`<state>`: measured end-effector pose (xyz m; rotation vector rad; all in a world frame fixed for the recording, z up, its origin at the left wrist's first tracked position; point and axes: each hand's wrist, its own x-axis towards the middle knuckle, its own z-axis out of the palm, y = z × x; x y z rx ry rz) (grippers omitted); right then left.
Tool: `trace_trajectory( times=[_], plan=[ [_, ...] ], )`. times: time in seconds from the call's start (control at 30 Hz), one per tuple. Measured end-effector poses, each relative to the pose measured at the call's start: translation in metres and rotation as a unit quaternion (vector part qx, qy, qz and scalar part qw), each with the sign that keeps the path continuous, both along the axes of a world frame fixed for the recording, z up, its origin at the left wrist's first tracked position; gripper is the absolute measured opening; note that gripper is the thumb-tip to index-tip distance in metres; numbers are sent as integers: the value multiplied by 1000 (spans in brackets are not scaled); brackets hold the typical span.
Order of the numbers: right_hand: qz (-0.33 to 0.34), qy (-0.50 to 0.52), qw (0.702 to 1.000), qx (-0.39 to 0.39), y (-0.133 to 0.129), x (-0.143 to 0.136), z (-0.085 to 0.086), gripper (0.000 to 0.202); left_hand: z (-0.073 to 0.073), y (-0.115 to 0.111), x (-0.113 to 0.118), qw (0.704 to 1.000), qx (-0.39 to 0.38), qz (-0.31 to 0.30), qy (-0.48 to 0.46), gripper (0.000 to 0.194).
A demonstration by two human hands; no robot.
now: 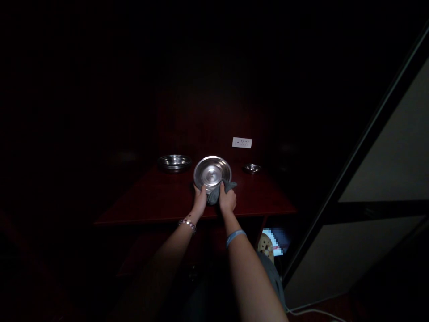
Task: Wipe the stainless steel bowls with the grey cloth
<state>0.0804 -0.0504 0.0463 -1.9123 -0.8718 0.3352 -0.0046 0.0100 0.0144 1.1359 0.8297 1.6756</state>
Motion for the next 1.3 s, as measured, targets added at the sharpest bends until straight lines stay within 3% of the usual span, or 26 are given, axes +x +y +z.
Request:
trace_trajectory(
  times=[0.53, 0.83, 1.07, 1.3],
  plan=[
    [-24, 69, 996, -45, 2, 5, 1, 61, -1, -3, 0, 997, -44, -18, 56, 72],
    [13, 70, 997, -27, 9, 8, -6, 60, 0, 0, 1, 999, 25, -22, 33, 52],
    [99, 162, 979, 73, 25, 3, -18, 42, 0, -2, 2, 999, -9, -46, 25, 53],
    [86, 242, 959, 116, 38, 3, -30, 40, 1, -5, 3, 999, -15, -36, 29, 47]
  ],
)
